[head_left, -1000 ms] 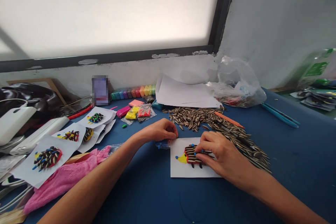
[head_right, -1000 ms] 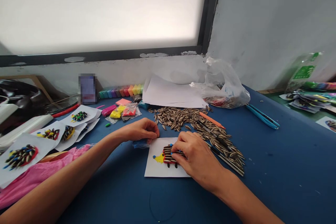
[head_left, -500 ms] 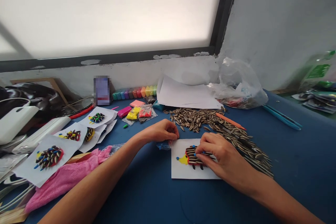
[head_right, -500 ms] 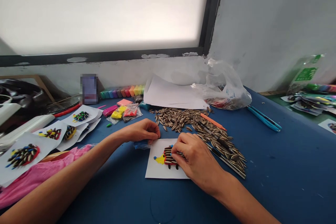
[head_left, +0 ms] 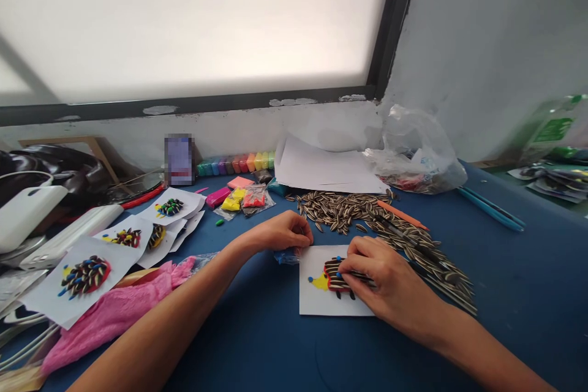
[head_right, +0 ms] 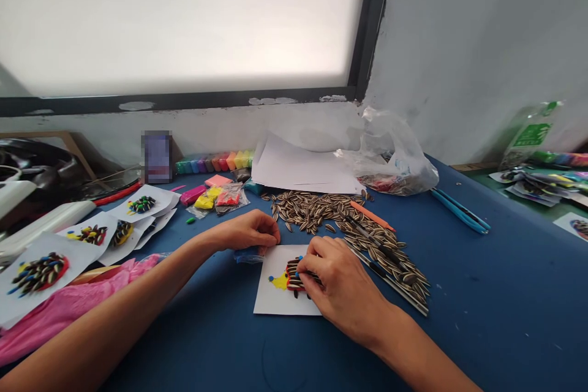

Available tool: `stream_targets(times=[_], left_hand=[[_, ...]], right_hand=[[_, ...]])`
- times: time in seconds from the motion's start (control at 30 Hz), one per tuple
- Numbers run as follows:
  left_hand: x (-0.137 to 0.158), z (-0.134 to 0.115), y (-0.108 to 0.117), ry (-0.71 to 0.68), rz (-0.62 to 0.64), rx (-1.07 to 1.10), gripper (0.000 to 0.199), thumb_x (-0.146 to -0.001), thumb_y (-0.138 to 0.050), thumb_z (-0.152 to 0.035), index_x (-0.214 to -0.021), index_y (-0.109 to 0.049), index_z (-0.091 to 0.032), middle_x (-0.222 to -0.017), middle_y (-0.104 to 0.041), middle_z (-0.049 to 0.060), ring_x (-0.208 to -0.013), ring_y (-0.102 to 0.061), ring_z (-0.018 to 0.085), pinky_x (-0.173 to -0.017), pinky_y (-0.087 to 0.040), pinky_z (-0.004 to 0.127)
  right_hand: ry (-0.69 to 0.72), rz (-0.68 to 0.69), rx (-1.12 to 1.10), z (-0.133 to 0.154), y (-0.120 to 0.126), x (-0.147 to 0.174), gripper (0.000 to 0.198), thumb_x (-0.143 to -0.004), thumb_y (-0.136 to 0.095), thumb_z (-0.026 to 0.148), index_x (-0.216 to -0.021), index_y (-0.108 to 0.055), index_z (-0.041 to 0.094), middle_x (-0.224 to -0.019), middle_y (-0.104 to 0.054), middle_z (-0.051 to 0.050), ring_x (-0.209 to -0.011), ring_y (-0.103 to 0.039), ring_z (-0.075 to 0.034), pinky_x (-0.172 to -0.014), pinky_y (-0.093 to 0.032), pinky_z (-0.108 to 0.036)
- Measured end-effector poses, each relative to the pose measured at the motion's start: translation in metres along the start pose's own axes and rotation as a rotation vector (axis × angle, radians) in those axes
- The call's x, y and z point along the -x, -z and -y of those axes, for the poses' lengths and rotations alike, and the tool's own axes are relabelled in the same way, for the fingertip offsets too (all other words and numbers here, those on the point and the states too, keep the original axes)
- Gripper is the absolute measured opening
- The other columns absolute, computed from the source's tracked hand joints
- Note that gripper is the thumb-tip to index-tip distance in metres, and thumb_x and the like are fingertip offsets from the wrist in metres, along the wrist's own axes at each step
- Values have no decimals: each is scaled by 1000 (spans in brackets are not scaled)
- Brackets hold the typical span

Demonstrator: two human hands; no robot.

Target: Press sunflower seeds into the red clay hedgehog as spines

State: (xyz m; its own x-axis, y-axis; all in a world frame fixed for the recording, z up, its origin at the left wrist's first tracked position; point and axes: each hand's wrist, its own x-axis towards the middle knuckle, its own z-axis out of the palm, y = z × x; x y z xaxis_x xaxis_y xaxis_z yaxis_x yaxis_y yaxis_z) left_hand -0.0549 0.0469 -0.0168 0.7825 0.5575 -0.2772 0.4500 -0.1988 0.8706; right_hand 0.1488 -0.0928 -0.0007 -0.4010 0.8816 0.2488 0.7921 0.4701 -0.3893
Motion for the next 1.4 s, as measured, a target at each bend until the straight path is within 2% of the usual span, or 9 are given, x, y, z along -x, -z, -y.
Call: stream_targets(times=[0.9, 1.13, 1.23, 1.4], left_hand=[[1, 0, 0, -21, -6, -12, 11, -72, -59, -22, -77, -64, -14, -60, -60, -2, -55, -53, 9, -52, -39, 20], [2, -2, 1, -24, -8, -21, 11, -72, -58, -21, -77, -65, -13, -62, -60, -1, -56, -52, 9, -52, -37, 20], [2, -3, 1, -23, -4, -19, 12, -71, -58, -21, -77, -65, -13, -62, -60, -1, -56, -52, 9, -52, -37, 21], [2, -2, 1, -17, 1, -18, 12, -72, -58, -21, -78, -65, -13, -62, -60, -1, -56, -53, 9, -53, -38, 21]], right_hand=[[14, -9, -6, -1, 3, 1, 18, -86, -55, 7, -83, -67, 19, -88, -60, -5, -80, -55, -19, -72, -43, -36], [53, -93, -26, 0, 4, 2, 25, -87, -47, 6, -97, -66, 20, -93, -64, -6, -87, -59, -19, -77, -47, -36], [65, -143, -38, 1, 4, 3, 29, -85, -42, 2, -96, -63, 19, -86, -66, -4, -81, -60, -17, -75, -47, -33], [46, -145, -21, 2, 3, 4, 31, -79, -41, -1, -89, -62, 19, -75, -62, -2, -70, -56, -16, -65, -44, -30]])
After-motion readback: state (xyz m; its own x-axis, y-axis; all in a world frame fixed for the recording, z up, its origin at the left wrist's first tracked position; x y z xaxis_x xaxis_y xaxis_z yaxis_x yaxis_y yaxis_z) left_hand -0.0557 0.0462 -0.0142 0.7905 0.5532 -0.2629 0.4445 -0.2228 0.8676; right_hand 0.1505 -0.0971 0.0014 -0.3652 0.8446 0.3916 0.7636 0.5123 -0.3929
